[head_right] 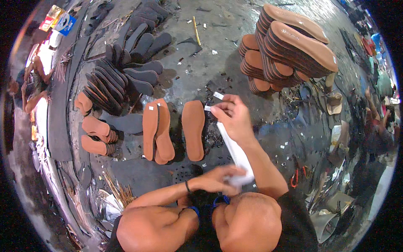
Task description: The person sits on the floor in a workshop and repeatedly picks up brown shoe insoles, peels small white labels from a sheet, and sticks them onto the insoles. The person stacks the labeled insoles and continues the process with additional insoles.
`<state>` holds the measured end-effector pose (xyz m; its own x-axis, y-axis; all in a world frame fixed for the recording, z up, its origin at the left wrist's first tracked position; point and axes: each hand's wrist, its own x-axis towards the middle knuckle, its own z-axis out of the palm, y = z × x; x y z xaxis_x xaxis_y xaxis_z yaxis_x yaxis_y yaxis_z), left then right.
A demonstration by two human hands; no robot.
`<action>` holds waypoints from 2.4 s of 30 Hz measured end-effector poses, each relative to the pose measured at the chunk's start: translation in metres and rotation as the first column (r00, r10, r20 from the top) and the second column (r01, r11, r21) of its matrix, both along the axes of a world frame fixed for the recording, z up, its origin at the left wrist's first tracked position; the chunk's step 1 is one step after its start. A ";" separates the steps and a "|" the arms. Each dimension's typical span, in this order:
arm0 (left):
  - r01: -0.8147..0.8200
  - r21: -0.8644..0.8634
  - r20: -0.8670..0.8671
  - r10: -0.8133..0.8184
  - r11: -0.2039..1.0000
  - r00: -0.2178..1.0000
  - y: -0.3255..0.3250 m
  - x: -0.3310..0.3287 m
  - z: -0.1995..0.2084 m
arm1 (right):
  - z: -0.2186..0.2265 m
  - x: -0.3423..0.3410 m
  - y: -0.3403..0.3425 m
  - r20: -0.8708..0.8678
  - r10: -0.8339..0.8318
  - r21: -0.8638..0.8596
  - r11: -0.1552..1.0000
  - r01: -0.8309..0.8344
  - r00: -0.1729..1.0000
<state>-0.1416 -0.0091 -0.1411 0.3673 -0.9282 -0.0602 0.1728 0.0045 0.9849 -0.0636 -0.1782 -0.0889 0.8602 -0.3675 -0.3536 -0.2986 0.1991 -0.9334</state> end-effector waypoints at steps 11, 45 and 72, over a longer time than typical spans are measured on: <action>-0.650 0.231 0.874 0.140 0.724 0.466 0.022 0.128 -0.056 | -0.161 0.066 0.016 -0.149 0.106 -0.318 0.936 -0.149 0.983; -0.872 0.199 -0.165 0.893 0.447 0.419 0.092 0.090 -0.058 | -0.054 0.050 0.086 -0.553 0.503 -0.491 0.447 -0.748 0.664; -0.585 0.021 0.976 0.112 0.811 0.189 0.088 0.182 0.119 | -0.102 0.005 0.044 -0.159 0.458 -0.909 0.277 -0.310 0.874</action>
<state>0.0407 0.0786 -0.0224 0.6600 -0.6769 0.3260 -0.7467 -0.5431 0.3839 -0.0586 -0.1343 -0.1905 0.9981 -0.0060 0.0616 0.0251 -0.8701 -0.4922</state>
